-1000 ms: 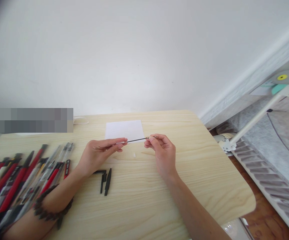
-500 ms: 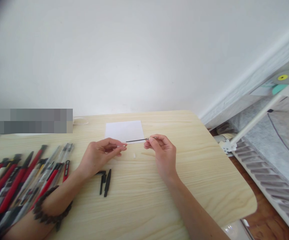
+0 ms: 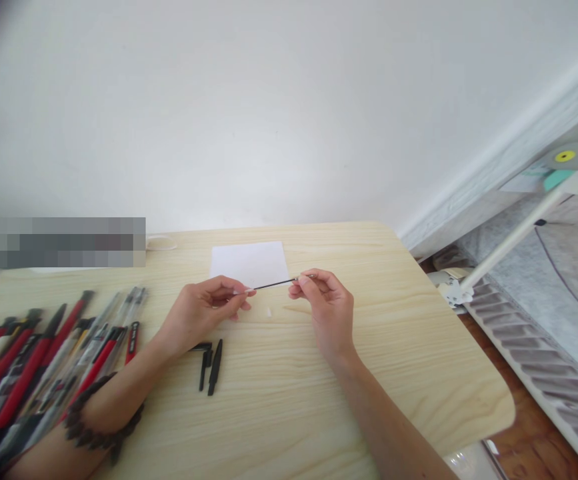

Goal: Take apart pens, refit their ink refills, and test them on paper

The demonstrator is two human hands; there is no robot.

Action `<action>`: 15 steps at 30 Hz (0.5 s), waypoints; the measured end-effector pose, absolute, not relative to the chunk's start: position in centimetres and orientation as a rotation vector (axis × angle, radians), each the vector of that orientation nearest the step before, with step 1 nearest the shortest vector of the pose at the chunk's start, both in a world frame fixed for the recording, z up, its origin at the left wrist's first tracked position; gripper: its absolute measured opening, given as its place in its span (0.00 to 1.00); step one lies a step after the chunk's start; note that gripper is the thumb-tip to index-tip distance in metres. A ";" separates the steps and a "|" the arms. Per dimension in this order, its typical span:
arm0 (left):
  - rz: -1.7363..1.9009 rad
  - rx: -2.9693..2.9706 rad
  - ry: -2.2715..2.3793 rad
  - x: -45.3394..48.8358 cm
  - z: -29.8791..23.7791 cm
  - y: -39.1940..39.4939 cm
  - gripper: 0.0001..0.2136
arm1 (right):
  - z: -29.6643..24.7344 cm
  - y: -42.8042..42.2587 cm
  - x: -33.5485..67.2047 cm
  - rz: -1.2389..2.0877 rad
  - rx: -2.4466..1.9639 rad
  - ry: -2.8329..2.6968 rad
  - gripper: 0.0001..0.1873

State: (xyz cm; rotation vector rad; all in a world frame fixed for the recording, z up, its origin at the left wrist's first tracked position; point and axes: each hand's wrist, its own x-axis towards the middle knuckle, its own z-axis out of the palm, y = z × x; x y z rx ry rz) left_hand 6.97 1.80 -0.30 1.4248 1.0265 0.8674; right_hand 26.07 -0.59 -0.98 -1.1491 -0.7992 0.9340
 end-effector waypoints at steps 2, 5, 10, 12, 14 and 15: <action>0.845 1.507 1.094 6.9 -0.4 1.9 0.09 | -1.0 -0.6 26.1 0.930 -1.150 -0.802 0.06; 0.845 1.717 1.180 6.7 -0.4 2.1 0.09 | -0.9 -0.6 26.1 0.932 -1.146 -0.805 0.06; 0.902 1.915 1.155 6.5 -0.1 2.2 0.08 | -1.0 -0.6 26.2 0.921 -1.147 -0.815 0.07; 0.928 1.920 1.128 6.5 0.0 2.2 0.08 | -1.0 -0.6 26.2 0.922 -1.148 -0.822 0.07; 0.944 1.850 1.125 6.5 0.0 2.2 0.07 | -1.0 -0.6 26.2 0.923 -1.152 -0.827 0.07; 0.940 1.791 1.130 6.5 0.0 2.2 0.08 | -1.0 -0.6 26.2 0.921 -1.154 -0.825 0.07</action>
